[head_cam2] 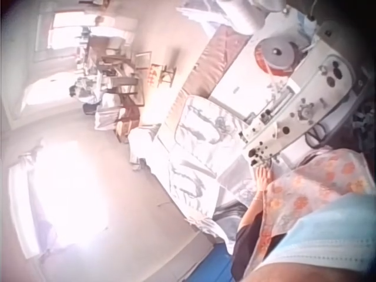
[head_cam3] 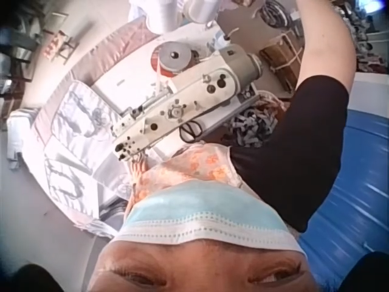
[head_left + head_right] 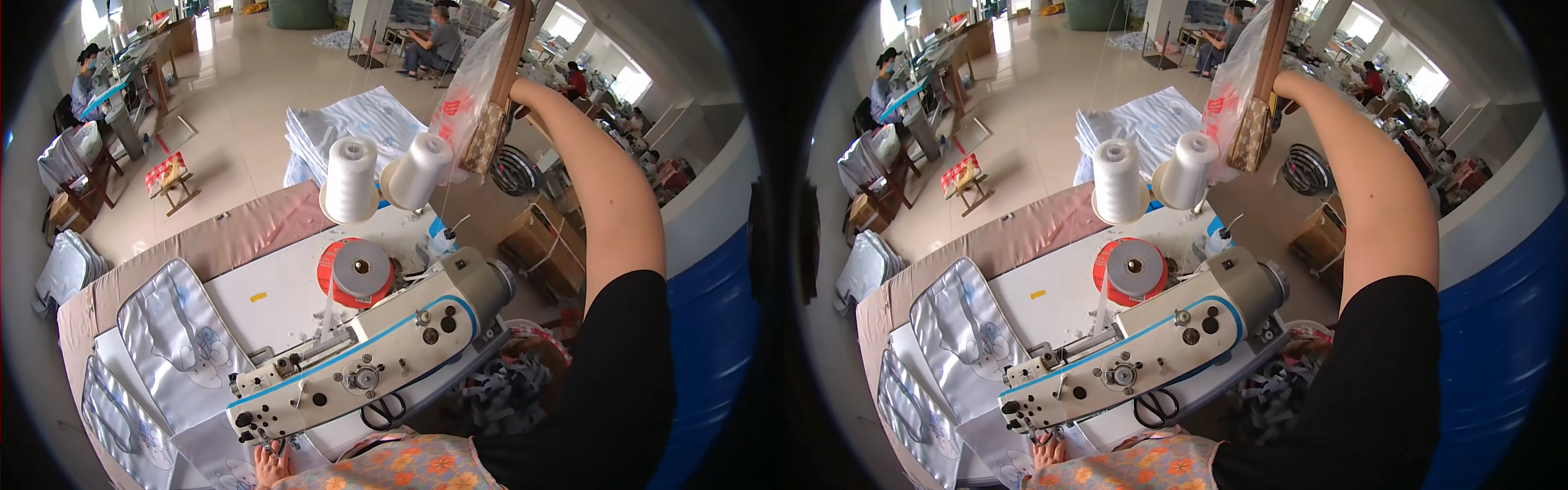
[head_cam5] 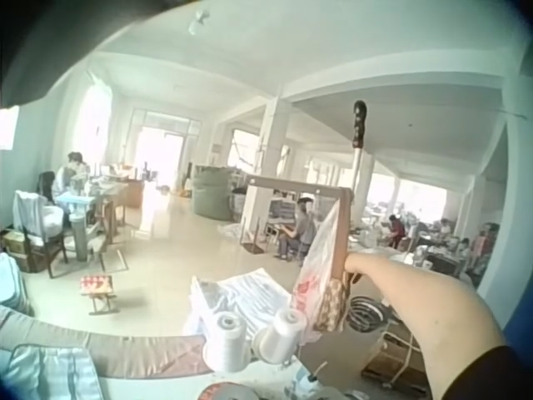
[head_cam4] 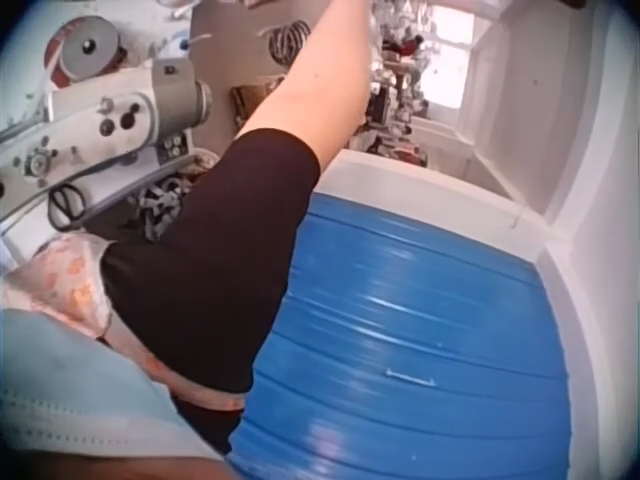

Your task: Sewing fabric straps onto small printed bags using an industrial sewing machine.

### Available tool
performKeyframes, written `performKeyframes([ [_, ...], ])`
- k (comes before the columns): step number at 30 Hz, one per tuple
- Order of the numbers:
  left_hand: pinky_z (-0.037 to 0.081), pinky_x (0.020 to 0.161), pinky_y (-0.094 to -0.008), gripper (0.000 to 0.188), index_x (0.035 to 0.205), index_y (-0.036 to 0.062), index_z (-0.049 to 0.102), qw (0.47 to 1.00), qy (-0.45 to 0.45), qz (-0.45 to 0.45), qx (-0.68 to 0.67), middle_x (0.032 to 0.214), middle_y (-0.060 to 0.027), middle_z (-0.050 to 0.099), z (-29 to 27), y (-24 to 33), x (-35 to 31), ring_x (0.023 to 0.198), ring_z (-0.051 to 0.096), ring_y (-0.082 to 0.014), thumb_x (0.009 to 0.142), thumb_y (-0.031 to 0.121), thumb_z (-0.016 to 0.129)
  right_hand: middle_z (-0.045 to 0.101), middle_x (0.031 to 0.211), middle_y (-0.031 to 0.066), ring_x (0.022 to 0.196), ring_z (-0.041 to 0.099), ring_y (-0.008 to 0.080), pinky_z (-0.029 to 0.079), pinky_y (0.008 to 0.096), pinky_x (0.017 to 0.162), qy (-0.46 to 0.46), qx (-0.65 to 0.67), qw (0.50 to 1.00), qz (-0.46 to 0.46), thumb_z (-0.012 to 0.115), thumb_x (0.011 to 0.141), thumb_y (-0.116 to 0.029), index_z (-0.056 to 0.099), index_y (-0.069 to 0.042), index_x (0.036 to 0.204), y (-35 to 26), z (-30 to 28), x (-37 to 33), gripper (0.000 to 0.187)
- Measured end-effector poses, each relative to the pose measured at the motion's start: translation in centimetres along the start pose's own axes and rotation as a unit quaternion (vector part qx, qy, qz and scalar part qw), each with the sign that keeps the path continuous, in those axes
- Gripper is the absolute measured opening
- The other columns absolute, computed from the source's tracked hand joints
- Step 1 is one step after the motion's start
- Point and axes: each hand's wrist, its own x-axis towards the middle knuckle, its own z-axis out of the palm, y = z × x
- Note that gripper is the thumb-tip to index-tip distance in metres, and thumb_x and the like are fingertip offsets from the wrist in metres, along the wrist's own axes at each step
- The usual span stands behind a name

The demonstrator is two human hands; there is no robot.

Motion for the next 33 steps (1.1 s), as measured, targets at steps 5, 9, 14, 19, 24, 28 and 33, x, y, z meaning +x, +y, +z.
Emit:
performKeyframes([
  [5,0.034,0.118,-0.0585,0.050,0.134,0.0009,0.059,1.000,0.022,0.003,-0.009,0.137,-0.0247,0.058,1.4,-0.6,0.9,0.135,0.049,-0.0419,0.088,0.020,0.057,0.066,0.134,0.0171,0.114,0.068,0.0321,0.061,0.0439,0.082,-0.128,-0.072,0.989,0.027,0.057,0.095,-0.051,0.067,-0.008,0.132,-0.5,-1.9,0.5,0.057],
  [9,0.034,0.118,-0.0584,0.050,0.133,0.0014,0.060,0.999,0.035,-0.002,-0.010,0.137,-0.0243,0.058,1.3,-0.8,1.2,0.134,0.049,-0.0417,0.087,0.020,0.058,0.066,0.135,0.0176,0.115,0.067,0.0327,0.059,0.0432,0.087,-0.083,-0.125,0.988,-0.042,0.057,0.095,-0.050,0.067,-0.008,0.132,-0.4,-1.1,1.1,0.057],
  [14,0.034,0.117,-0.0584,0.049,0.132,0.0020,0.060,0.998,0.059,0.018,-0.008,0.137,-0.0237,0.058,-0.2,-2.1,4.0,0.133,0.049,-0.0414,0.086,0.019,0.058,0.065,0.136,0.0183,0.117,0.066,0.0337,0.055,0.0418,0.095,0.008,-0.220,0.967,-0.131,0.057,0.095,-0.049,0.067,-0.006,0.132,0.1,-0.7,1.2,0.058],
  [19,0.035,0.116,-0.0583,0.049,0.132,0.0026,0.061,0.997,0.075,0.024,-0.002,0.137,-0.0231,0.058,-2.2,-3.1,5.5,0.132,0.050,-0.0412,0.086,0.019,0.059,0.063,0.139,0.0193,0.124,0.062,0.0349,0.048,0.0391,0.103,-0.006,-0.222,0.970,-0.097,0.057,0.095,-0.047,0.067,-0.006,0.133,-2.2,-0.5,-1.2,0.057],
  [24,0.035,0.116,-0.0583,0.049,0.131,0.0032,0.062,0.995,0.095,0.029,-0.010,0.138,-0.0226,0.058,-3.1,-2.5,6.6,0.131,0.050,-0.0409,0.085,0.019,0.060,0.069,0.126,0.0228,0.114,0.067,0.0374,0.052,0.0425,0.096,0.043,-0.198,0.973,-0.113,0.062,0.091,-0.044,0.072,-0.006,0.121,-0.5,-0.8,-0.5,0.050],
  [28,0.035,0.115,-0.0583,0.048,0.130,0.0037,0.063,0.994,0.107,0.023,-0.021,0.138,-0.0221,0.058,-3.7,-1.8,6.6,0.130,0.051,-0.0407,0.084,0.018,0.060,0.071,0.126,0.0173,0.115,0.067,0.0375,0.050,0.0458,0.099,0.178,-0.073,0.981,-0.028,0.049,0.099,-0.037,0.072,-0.008,0.123,1.2,-0.1,0.0,0.044],
  [33,0.036,0.115,-0.0582,0.048,0.129,0.0043,0.064,0.992,0.118,0.011,-0.035,0.138,-0.0215,0.058,-4.5,-0.8,6.3,0.129,0.051,-0.0405,0.083,0.018,0.061,0.069,0.092,0.0002,0.075,0.063,0.0115,0.051,0.0272,0.071,0.317,0.371,0.862,-0.135,0.059,0.102,-0.032,0.071,-0.007,0.110,5.1,2.4,-4.4,0.030],
])
